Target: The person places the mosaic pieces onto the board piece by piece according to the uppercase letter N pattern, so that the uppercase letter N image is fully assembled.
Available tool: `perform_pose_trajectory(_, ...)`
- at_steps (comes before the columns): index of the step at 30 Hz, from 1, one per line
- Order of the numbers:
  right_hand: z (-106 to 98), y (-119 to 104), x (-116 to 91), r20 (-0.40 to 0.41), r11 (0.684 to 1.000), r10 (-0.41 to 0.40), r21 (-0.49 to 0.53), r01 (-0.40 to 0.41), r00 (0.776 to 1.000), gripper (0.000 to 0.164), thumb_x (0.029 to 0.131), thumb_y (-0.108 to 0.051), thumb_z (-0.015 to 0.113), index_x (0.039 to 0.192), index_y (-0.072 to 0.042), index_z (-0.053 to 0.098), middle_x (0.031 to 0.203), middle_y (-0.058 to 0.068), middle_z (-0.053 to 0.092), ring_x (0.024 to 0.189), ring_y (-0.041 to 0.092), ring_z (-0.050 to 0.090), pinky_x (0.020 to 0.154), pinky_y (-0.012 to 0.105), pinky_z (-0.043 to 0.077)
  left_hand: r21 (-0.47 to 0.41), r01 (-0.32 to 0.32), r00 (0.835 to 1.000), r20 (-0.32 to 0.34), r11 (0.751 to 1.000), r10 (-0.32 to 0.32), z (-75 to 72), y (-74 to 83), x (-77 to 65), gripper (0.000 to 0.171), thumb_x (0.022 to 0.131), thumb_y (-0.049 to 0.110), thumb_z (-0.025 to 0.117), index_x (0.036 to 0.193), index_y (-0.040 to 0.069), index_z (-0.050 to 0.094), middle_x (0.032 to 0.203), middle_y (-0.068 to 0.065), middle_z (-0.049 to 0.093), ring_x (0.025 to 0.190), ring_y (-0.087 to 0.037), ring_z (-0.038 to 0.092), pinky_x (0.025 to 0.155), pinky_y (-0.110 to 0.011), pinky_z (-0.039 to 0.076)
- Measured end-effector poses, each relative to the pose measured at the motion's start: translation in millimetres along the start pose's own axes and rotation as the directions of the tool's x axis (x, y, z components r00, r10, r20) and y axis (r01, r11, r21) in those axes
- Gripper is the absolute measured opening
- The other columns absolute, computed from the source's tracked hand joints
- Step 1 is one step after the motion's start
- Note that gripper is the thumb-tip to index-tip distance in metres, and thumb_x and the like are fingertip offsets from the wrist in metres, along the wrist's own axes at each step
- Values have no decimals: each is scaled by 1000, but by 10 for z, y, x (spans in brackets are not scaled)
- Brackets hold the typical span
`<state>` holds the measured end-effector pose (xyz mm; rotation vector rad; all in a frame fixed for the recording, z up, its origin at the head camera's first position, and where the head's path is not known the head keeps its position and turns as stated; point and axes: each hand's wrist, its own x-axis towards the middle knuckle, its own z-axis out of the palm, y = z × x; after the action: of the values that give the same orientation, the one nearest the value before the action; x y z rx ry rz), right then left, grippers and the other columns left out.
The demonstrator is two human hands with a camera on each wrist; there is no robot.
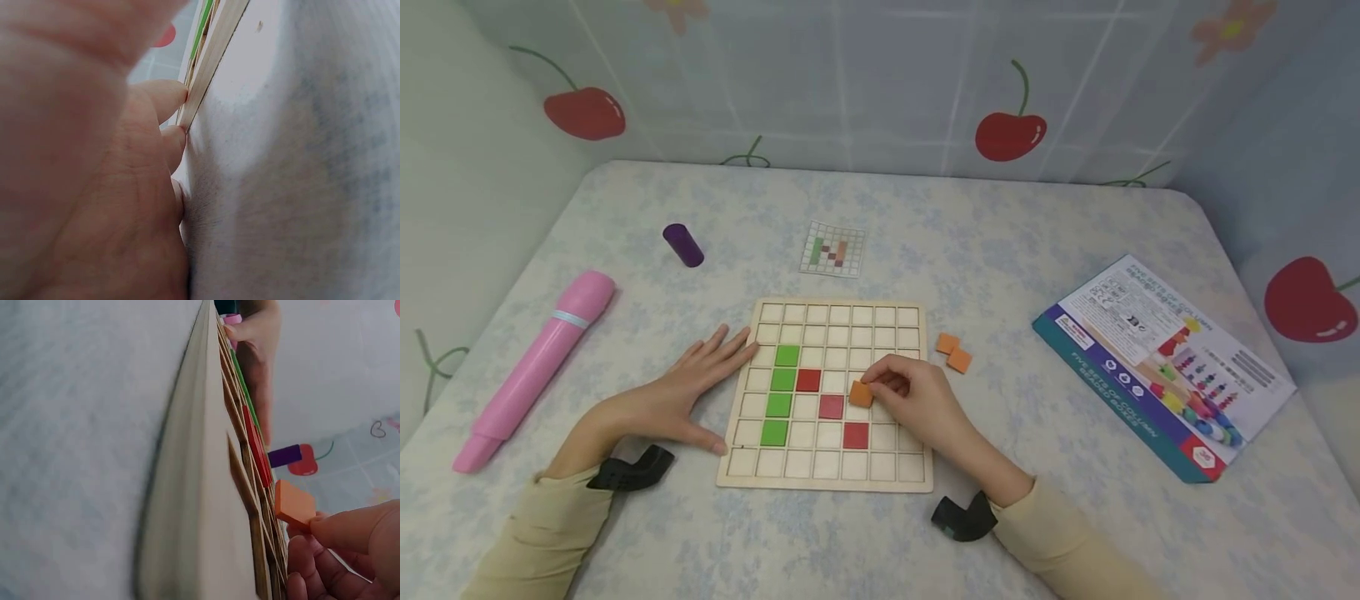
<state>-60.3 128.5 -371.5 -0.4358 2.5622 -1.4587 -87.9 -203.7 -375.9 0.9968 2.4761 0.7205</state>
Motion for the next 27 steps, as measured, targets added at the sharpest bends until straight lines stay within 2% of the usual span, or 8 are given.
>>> perform_pose_trajectory(8,78,-24,-21,-16,995,-58,-79,56,998,10,83,-11,62,88,-20,65,75,-9,61,61,7,51,54,23,44,6,1,1000,-8,1000,-1,-29,-10,12,115,59,59,72,144,13,9,149,-7,-2,133,-30,-13,102,-53,-2)
perform_pose_trajectory(16,130,-16,-54,-50,968,-158,-203,145,986,12,78,-8,67,81,-19,65,75,-14,55,62,5,45,54,20,40,11,-11,1000,-23,1000,11,-2,-25,13,116,58,59,72,144,13,9,149,-7,-2,133,-30,-13,102,-52,-2)
perform_pose_trajectory(20,142,-9,-78,-40,958,-174,-236,160,984,11,77,-9,68,84,-18,67,77,-13,53,65,3,46,55,19,41,9,-13,1000,-27,1000,13,26,-26,1,116,58,59,72,144,14,10,149,-7,-1,133,-32,-12,102,-53,-2)
perform_pose_trajectory(24,13,-8,-81,-68,968,-146,-216,128,987,14,80,-10,66,93,-15,67,80,-10,56,67,4,48,58,21,43,1,-13,999,-30,1000,13,37,-22,-7,116,57,59,72,144,13,11,149,-7,-1,133,-32,-12,101,-54,-2)
perform_pose_trajectory(27,-214,51,-78,-162,976,-111,-202,78,981,16,82,-9,63,97,-12,66,82,-6,58,69,8,50,58,23,44,1,-7,1000,-28,1000,7,36,-22,-6,117,57,60,72,144,14,10,149,-6,-1,133,-30,-12,102,-53,-2)
